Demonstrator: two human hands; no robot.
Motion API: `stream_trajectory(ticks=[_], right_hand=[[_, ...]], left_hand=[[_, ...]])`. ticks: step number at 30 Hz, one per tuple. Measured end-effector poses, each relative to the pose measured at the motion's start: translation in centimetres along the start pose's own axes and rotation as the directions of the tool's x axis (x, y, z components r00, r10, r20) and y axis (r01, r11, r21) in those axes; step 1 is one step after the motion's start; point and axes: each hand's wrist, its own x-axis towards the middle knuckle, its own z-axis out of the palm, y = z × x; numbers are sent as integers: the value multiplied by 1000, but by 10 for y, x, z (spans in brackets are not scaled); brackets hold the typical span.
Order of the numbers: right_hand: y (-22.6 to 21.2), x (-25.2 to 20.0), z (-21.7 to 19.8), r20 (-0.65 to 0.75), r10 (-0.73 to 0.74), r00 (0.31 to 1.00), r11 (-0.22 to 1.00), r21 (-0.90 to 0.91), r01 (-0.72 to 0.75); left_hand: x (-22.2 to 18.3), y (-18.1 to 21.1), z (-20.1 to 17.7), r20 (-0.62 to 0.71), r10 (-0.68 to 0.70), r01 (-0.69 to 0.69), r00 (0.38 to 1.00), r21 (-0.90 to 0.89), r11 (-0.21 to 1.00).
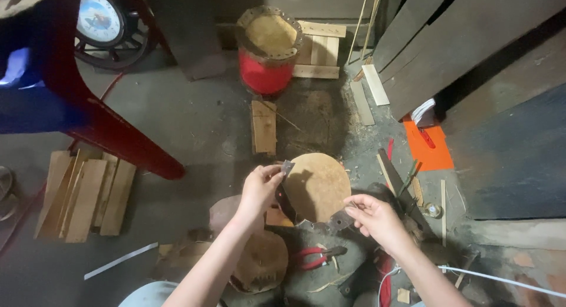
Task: Trimming and fitting a membrane onto a cylindrical instrument body using hand tools.
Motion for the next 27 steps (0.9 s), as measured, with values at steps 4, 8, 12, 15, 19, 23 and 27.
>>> stream_trajectory(ticks=[4, 8, 12, 15, 19, 23, 27], right_hand=[[2, 5, -1, 0, -28, 1000, 1000, -3, 28], [-7, 5, 1, -18, 4, 1000, 997, -71, -5], [-13, 6, 1, -22, 19, 1000, 998, -62, -20], [-9, 12, -2, -26, 16, 1000, 999, -50, -17], [-16, 12, -1, -25, 51, 998, 993, -106, -53], [-15, 16, -1, -24, 71, 997, 982, -173, -74], [-11, 17, -3, -17, 48, 999, 987, -152, -50]], left_hand=[[0, 17, -1, 40, -158, 163, 987, -213, 963], [15, 5, 7, 30, -117, 120, 993, -140, 983], [27, -6, 12, 12, 96, -97, 995, 106, 990], [29, -4, 14, 8, 121, -122, 993, 60, 991], [27, 4, 14, -2, 191, -190, 982, 97, 977], [26, 7, 14, 0, 131, -131, 991, 66, 989], [31, -2, 18, -25, 189, -187, 982, 68, 980]])
